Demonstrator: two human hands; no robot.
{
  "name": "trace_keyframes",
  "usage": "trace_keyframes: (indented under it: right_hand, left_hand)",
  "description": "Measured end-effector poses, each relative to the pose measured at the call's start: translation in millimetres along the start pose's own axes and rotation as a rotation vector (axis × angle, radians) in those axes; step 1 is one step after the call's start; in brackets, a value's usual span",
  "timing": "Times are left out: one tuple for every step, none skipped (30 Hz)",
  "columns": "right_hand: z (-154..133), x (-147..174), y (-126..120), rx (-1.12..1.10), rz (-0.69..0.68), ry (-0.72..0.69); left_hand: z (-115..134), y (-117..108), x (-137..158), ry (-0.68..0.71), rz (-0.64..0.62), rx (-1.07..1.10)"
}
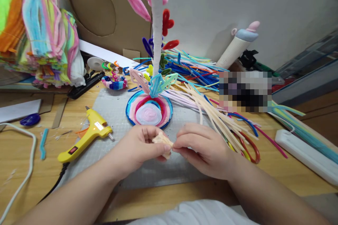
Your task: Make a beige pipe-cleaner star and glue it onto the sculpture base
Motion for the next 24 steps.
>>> trace_keyframes:
  right_hand:
    - [-0.1,0.6,-0.6,0.041,0.025,-0.008]
    - [-0.1,1.2,-1.2,0.07,0.047,-0.014]
    - [-0.1,1.6,-1.5,0.091,0.061,-0.017]
    - [-0.4,1.9,-1.5,0.109,0.07,-0.021]
    - [-1.0,2.1,-1.6,0.127,0.074,-0.027]
    - [-1.8,2.2,-1.2,0.147,0.071,-0.033]
    - [-2.7,2.2,-0.3,0.167,0.061,-0.04]
    - [-3.6,2.3,0.8,0.189,0.049,-0.049]
    - [-4.2,2.2,2.4,0.212,0.034,-0.056]
    - [-4.3,2.1,4.1,0.236,0.019,-0.059]
    - [-3.9,1.8,6.2,0.257,0.002,-0.058]
    - [-2.8,1.2,8.1,0.274,-0.011,-0.05]
    - [-1.0,0.4,9.6,0.278,-0.021,-0.033]
    - [1.9,-0.6,10.9,0.261,-0.033,-0.003]
    - [5.6,-1.8,12.1,0.22,-0.048,0.039]
    - [9.9,-2.8,13.2,0.162,-0.063,0.09]
    - [14.3,-3.6,14.5,0.092,-0.079,0.144]
    - [19.0,-4.2,16.0,0.019,-0.091,0.201]
    - [24.3,-4.4,17.8,-0.051,-0.1,0.264]
    - [30.4,-4.3,19.7,-0.121,-0.103,0.335]
    - [37.5,-3.7,22.2,-0.2,-0.104,0.414]
    - [45.9,-2.3,25.7,-0.293,-0.105,0.504]
    - [54.6,-0.2,30.5,-0.402,-0.109,0.598]
    - [62.6,2.3,36.1,-0.521,-0.112,0.685]
  left_hand:
    - [1.4,-2.3,-0.9,0.017,0.025,-0.015]
    - [3.0,-4.1,-1.6,0.037,0.047,-0.021]
    - [4.4,-5.2,-2.2,0.055,0.059,-0.024]
    - [5.3,-5.9,-2.6,0.068,0.065,-0.025]
    - [5.6,-6.1,-2.9,0.074,0.065,-0.026]
    - [5.2,-6.0,-3.2,0.074,0.06,-0.027]
    - [4.5,-5.6,-3.4,0.069,0.052,-0.028]
    - [3.3,-4.8,-3.7,0.06,0.041,-0.028]
    - [2.1,-4.0,-3.9,0.05,0.031,-0.029]
    - [1.0,-3.3,-4.0,0.04,0.023,-0.031]
    - [-0.2,-2.7,-4.0,0.03,0.018,-0.035]
    - [-0.9,-2.5,-3.9,0.024,0.017,-0.041]
    - [-1.2,-2.5,-3.7,0.022,0.018,-0.048]
    - [-1.2,-2.8,-3.4,0.025,0.021,-0.057]
    - [-0.8,-3.2,-3.0,0.032,0.022,-0.069]
    - [-0.2,-3.9,-2.7,0.041,0.023,-0.089]
    - [0.7,-5.0,-2.3,0.052,0.024,-0.117]
    - [1.6,-6.1,-2.0,0.064,0.025,-0.151]
    - [2.9,-7.0,-1.9,0.077,0.023,-0.188]
    - [4.6,-7.8,-1.9,0.094,0.024,-0.224]
    - [6.6,-8.4,-1.9,0.111,0.028,-0.255]
    - [8.8,-8.8,-2.0,0.13,0.033,-0.281]
    - [11.0,-9.0,-2.0,0.147,0.038,-0.308]
    - [13.1,-9.5,-2.1,0.163,0.047,-0.34]
Point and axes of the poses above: each hand's wrist, its own x-axis away from the middle knuckle, its own y-axis out of the palm, z = x × y, the point moved 10 cm from there along -x, towards the middle knuckle, and after that the axes turned 14 degrees about y, right-handed, at the moved point
